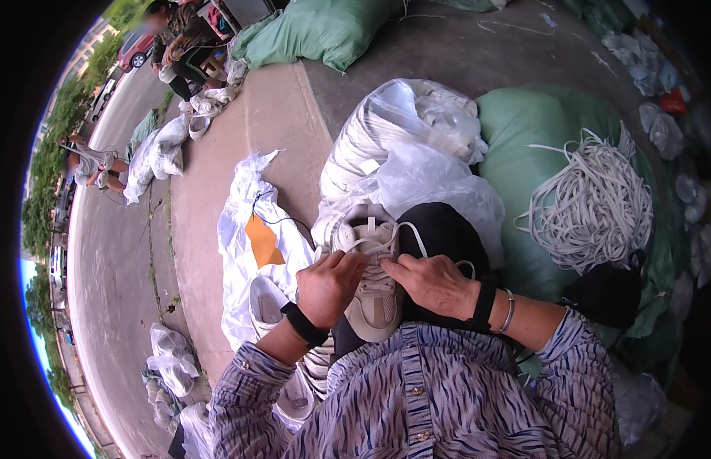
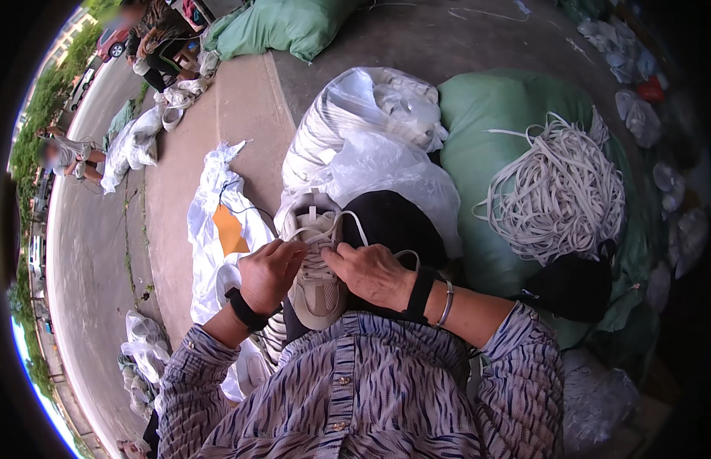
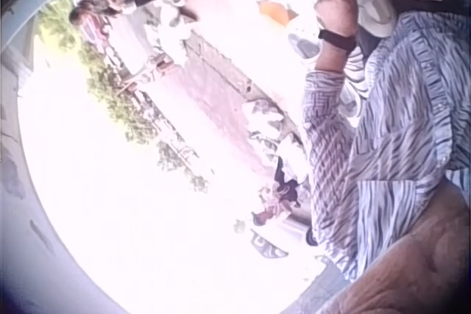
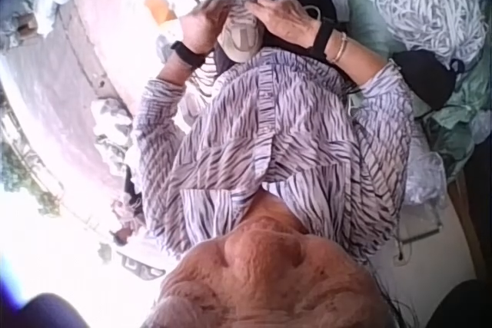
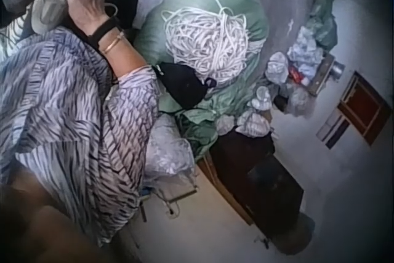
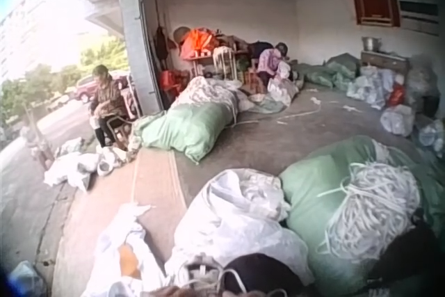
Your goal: The recorder is threading laces into a white sneaker while several other people work with large bags of materials in the background.
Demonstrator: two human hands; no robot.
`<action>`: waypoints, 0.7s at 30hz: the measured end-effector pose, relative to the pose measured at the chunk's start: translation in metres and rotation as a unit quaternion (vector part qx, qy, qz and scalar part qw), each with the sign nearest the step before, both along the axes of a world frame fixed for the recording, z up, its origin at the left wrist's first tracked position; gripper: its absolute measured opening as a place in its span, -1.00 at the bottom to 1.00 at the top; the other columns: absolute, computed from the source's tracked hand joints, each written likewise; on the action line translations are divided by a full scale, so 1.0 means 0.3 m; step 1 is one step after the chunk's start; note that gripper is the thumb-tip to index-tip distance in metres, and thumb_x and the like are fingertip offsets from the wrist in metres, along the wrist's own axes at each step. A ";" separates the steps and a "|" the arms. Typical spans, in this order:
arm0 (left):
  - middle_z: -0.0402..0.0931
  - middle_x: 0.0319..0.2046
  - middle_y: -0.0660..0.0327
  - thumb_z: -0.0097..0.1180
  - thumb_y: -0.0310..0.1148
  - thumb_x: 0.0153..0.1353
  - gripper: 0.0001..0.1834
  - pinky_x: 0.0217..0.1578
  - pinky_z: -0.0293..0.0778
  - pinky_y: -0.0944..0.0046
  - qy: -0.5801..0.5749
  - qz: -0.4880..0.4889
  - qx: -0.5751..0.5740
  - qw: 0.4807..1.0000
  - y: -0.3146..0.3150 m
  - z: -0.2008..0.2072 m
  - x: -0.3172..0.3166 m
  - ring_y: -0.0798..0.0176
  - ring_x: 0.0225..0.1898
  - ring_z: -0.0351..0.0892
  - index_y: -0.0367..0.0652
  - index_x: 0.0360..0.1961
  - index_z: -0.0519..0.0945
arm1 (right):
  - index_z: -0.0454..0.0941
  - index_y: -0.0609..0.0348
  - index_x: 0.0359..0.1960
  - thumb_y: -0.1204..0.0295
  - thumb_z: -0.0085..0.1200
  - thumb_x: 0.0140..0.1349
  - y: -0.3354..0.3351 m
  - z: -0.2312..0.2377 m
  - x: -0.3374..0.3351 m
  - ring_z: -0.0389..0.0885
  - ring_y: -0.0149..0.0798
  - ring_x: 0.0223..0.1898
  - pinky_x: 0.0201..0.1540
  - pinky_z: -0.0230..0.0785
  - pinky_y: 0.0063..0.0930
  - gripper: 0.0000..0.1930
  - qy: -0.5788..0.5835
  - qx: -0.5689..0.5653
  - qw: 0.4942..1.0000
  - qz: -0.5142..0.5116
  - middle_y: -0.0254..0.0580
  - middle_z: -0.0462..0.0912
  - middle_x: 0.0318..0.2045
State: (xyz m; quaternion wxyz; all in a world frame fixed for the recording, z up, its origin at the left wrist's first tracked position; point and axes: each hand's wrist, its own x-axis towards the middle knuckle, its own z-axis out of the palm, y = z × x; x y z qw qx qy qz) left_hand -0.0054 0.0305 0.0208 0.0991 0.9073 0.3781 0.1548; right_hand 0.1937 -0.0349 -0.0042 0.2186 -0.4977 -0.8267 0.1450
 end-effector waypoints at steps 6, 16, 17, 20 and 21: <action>0.41 -0.54 0.31 0.09 -0.35 0.04 -0.90 -0.58 0.43 0.23 0.048 -0.061 0.035 0.996 0.024 0.025 0.004 0.22 -0.51 0.54 0.01 -0.37 0.50 | 0.42 0.24 -0.19 0.54 -0.06 0.06 -0.005 0.000 -0.007 0.61 -0.18 -0.52 -0.52 0.49 -0.40 -0.76 0.011 0.017 1.000 -0.006 -0.17 0.47 -0.49; 0.53 -0.48 0.13 0.00 -0.30 0.16 -0.84 -0.42 0.48 0.07 0.114 -0.003 -0.132 0.985 0.082 0.034 0.040 0.04 -0.40 0.59 -0.16 -0.37 0.51 | 0.41 0.25 -0.16 0.54 -0.07 0.07 -0.003 -0.009 -0.012 0.60 -0.16 -0.52 -0.51 0.49 -0.37 -0.74 0.027 0.009 0.999 -0.015 -0.14 0.47 -0.47; 0.53 -0.48 0.13 0.00 -0.30 0.16 -0.84 -0.42 0.48 0.07 0.113 -0.006 -0.133 0.985 0.093 0.034 0.038 0.04 -0.40 0.59 -0.16 -0.37 0.51 | 0.40 0.26 -0.15 0.54 -0.08 0.07 -0.006 -0.010 -0.012 0.60 -0.15 -0.52 -0.51 0.48 -0.37 -0.74 0.030 0.000 0.999 -0.015 -0.14 0.47 -0.47; 0.55 -0.47 0.01 0.03 -0.29 0.16 -0.80 -0.35 0.45 0.10 0.015 -0.033 -0.323 0.946 0.129 0.046 0.007 -0.04 -0.36 0.57 -0.21 -0.36 0.54 | 0.42 0.23 -0.07 0.56 -0.10 0.07 -0.006 -0.015 -0.010 0.56 -0.13 -0.51 -0.50 0.45 -0.34 -0.66 0.048 -0.002 0.999 -0.019 -0.17 0.46 -0.48; 0.55 -0.47 0.01 0.03 -0.29 0.16 -0.80 -0.35 0.45 0.10 0.016 -0.033 -0.323 0.946 0.134 0.050 0.003 -0.04 -0.36 0.57 -0.21 -0.36 0.54 | 0.42 0.23 -0.07 0.56 -0.10 0.07 -0.007 -0.013 -0.010 0.56 -0.13 -0.51 -0.50 0.45 -0.34 -0.66 0.049 -0.002 0.999 -0.019 -0.17 0.46 -0.48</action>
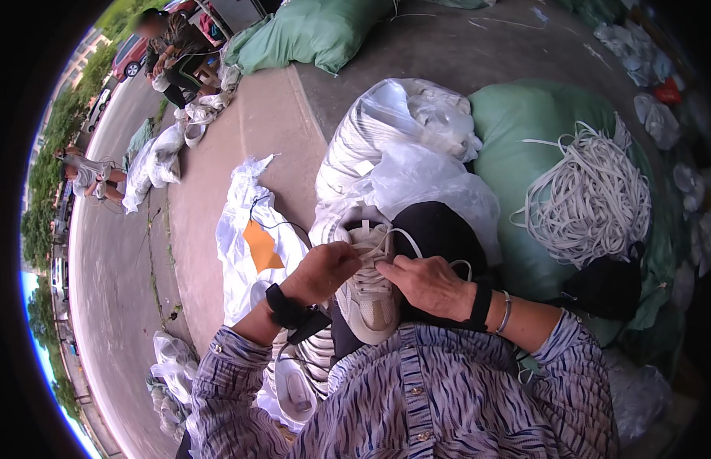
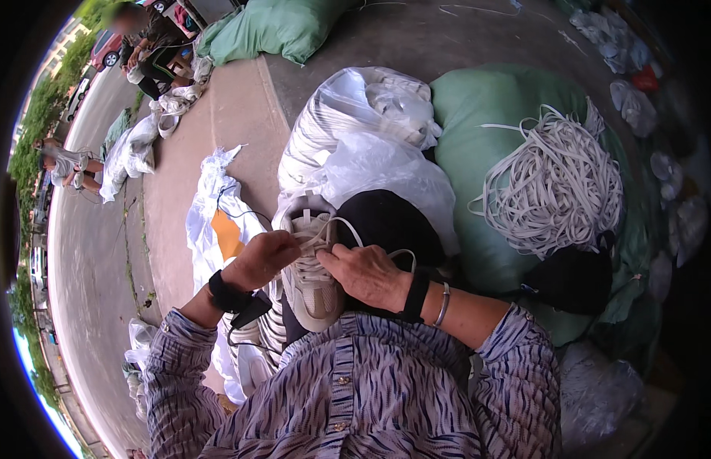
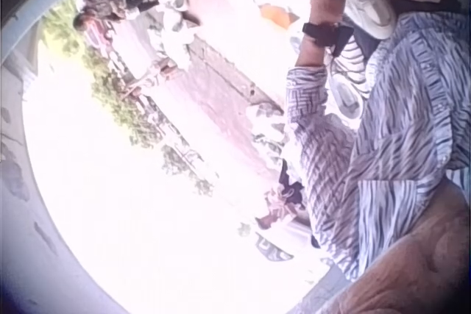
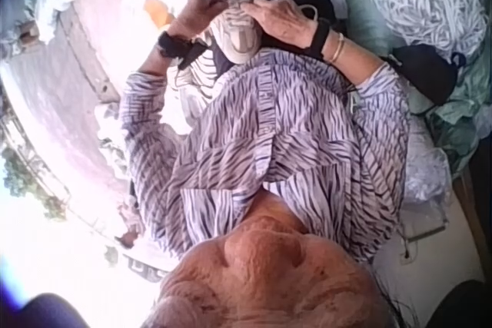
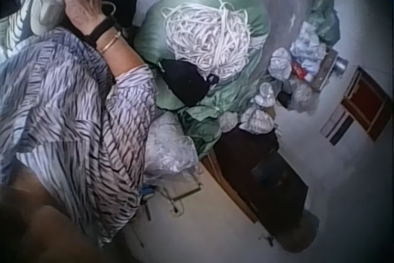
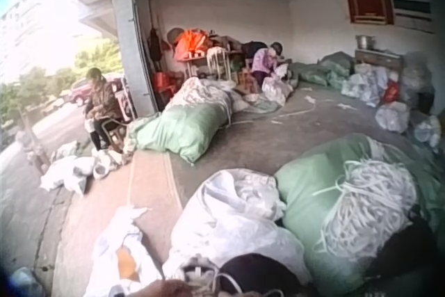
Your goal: The recorder is threading laces into a white sneaker while several other people work with large bags of materials in the background.
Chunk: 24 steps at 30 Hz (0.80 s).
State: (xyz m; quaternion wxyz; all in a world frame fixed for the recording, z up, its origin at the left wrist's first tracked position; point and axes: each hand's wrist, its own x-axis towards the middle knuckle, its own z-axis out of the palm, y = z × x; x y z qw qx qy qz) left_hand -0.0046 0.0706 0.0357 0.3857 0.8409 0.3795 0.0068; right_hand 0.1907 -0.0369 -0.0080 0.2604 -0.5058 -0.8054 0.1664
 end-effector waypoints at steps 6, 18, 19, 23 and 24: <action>0.51 -0.51 0.16 0.18 -0.38 0.07 -0.84 -0.42 0.44 0.29 -0.046 0.031 0.108 0.993 -0.026 -0.039 0.005 0.21 -0.44 0.57 -0.20 -0.33 0.54 | 0.42 0.24 -0.06 0.56 -0.10 0.07 0.004 -0.009 0.003 0.56 -0.13 -0.51 -0.51 0.44 -0.34 -0.66 0.001 0.012 1.000 -0.001 -0.17 0.46 -0.48; 0.30 -0.54 0.45 0.12 -0.53 0.10 -0.86 -0.49 0.25 0.51 -0.229 0.293 -0.200 0.906 0.052 -0.084 -0.136 0.54 -0.54 0.24 -0.17 -0.44 0.38 | 0.44 0.19 -0.08 0.58 -0.09 0.06 0.003 -0.005 0.004 0.54 -0.17 -0.54 -0.53 0.44 -0.38 -0.66 -0.002 0.011 1.000 -0.006 -0.21 0.43 -0.52; 0.31 -0.51 0.44 0.12 -0.54 0.09 -0.87 -0.52 0.26 0.50 -0.255 0.230 -0.063 0.937 0.035 -0.110 -0.132 0.56 -0.55 0.23 -0.21 -0.36 0.41 | 0.46 0.17 -0.09 0.59 -0.09 0.06 0.003 -0.004 0.004 0.56 -0.15 -0.51 -0.50 0.45 -0.36 -0.68 0.018 -0.005 1.000 -0.012 -0.19 0.46 -0.51; 0.37 -0.56 0.28 0.23 -0.51 -0.05 -0.76 -0.56 0.35 0.42 -0.135 0.074 0.164 0.975 -0.072 -0.058 -0.078 0.37 -0.62 0.39 -0.06 -0.30 0.53 | 0.50 0.13 -0.16 0.59 -0.07 0.07 0.032 -0.026 0.023 0.60 -0.10 -0.41 -0.43 0.46 -0.29 -0.73 0.094 -0.023 0.995 -0.034 -0.13 0.56 -0.43; 0.38 -0.57 0.29 0.25 -0.50 -0.06 -0.76 -0.58 0.37 0.40 -0.131 0.046 0.201 0.970 -0.088 -0.039 -0.050 0.35 -0.62 0.42 -0.04 -0.32 0.55 | 0.50 0.13 -0.16 0.59 -0.07 0.07 0.034 -0.026 0.023 0.60 -0.10 -0.41 -0.43 0.46 -0.29 -0.73 0.093 -0.023 0.995 -0.035 -0.13 0.56 -0.43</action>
